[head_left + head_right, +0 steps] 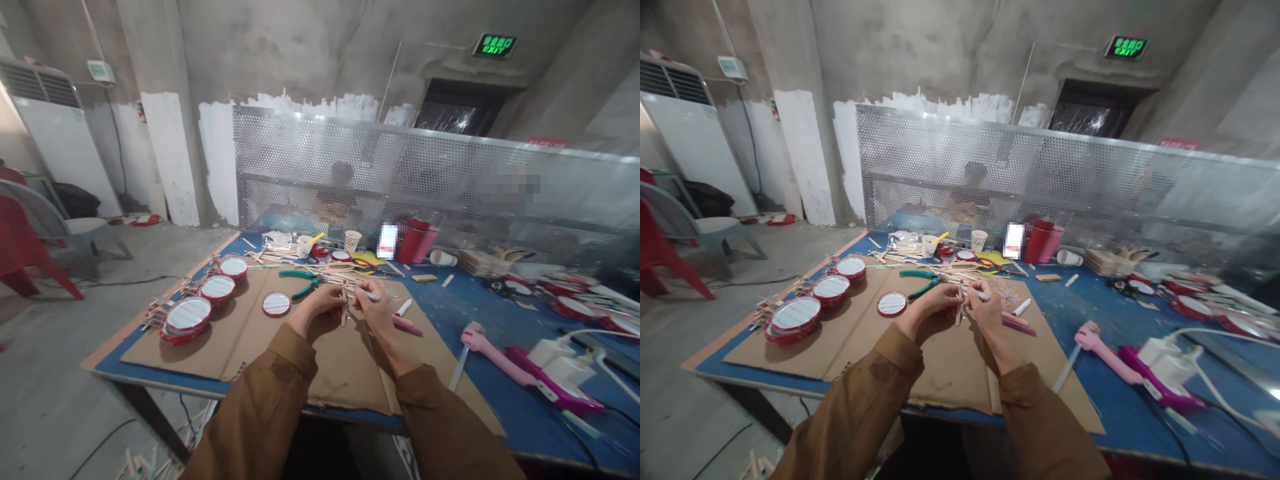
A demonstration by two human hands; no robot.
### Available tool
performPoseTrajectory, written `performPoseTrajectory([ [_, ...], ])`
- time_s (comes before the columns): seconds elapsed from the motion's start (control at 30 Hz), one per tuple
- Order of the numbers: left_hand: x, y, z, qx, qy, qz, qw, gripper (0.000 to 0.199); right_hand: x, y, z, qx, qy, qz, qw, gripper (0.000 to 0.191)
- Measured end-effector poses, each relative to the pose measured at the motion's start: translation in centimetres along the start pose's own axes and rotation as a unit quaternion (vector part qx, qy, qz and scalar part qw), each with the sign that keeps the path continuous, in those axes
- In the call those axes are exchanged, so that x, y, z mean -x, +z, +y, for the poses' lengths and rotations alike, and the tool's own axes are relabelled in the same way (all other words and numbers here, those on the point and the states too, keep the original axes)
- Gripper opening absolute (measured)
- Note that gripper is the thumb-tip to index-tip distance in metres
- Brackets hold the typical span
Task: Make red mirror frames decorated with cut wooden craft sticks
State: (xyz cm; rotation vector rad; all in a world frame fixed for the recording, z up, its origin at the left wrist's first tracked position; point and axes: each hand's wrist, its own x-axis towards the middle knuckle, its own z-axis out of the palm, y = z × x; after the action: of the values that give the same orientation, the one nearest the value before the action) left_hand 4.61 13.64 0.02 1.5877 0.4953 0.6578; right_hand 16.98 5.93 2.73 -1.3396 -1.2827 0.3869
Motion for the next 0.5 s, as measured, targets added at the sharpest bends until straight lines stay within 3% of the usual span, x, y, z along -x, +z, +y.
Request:
performPoseTrajectory([
  [0.5,-0.12,0.03,-0.04,0.017,0.004,-0.014,1.0,0.013,-0.01,-0.07,0.1,0.018,0.011,0.009,1.0,0.015],
])
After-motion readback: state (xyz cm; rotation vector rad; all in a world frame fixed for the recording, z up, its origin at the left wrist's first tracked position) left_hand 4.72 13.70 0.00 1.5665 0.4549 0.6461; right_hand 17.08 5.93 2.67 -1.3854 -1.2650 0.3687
